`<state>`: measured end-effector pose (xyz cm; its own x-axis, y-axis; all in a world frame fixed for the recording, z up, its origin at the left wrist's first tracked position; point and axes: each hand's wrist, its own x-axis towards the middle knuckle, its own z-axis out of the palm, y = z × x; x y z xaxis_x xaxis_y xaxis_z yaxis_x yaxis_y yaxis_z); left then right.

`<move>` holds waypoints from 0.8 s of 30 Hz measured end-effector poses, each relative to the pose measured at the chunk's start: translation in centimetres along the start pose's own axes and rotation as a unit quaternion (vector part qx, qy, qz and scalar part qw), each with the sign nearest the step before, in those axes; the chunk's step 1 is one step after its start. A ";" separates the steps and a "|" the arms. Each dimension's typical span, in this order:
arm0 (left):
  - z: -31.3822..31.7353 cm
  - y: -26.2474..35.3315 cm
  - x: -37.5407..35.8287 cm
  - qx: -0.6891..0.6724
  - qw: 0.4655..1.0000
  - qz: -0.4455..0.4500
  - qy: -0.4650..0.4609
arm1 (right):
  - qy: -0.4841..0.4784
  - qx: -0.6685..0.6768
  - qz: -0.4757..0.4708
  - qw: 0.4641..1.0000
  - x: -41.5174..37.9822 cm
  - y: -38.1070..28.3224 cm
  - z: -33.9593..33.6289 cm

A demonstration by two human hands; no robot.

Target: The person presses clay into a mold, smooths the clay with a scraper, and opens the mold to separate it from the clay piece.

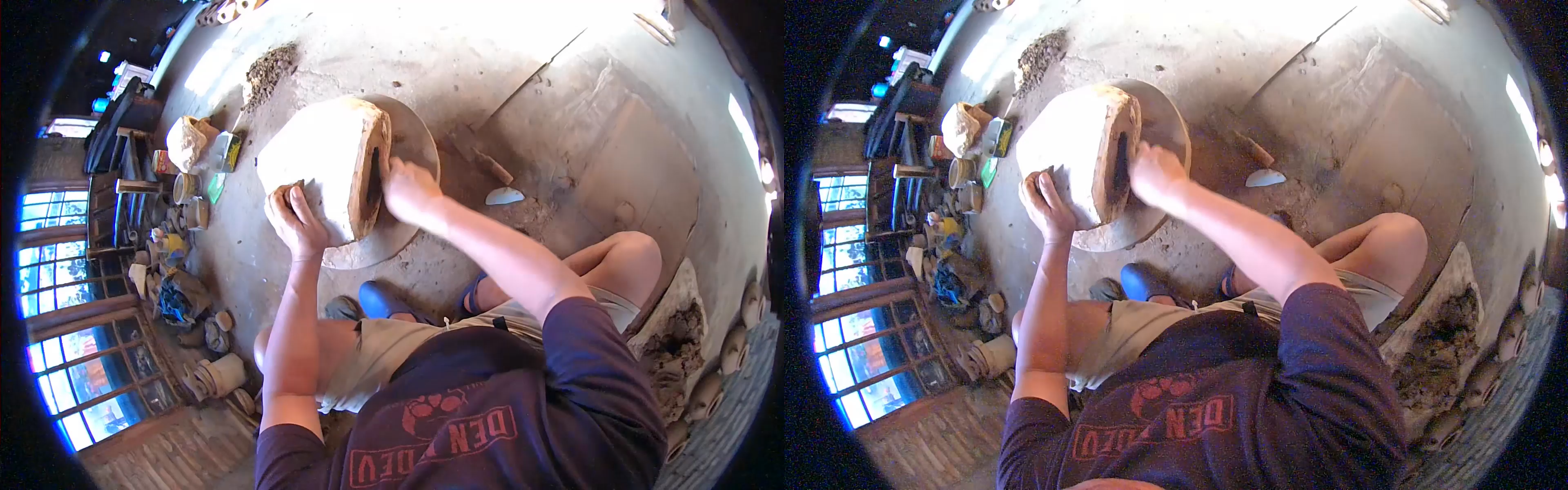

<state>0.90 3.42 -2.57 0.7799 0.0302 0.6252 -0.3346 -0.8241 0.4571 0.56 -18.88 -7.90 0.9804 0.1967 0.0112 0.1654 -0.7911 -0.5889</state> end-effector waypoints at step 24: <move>0.0 0.0 0.0 0.005 1.000 -0.002 0.002 | -0.039 0.000 -0.158 0.987 -5.6 -3.2 -1.7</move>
<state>0.88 3.36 -2.60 0.7788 0.0356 0.6262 -0.3258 -0.8301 0.4524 -5.33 -18.40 -4.72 0.8682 0.4781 0.1327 0.4623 -0.6825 -0.5661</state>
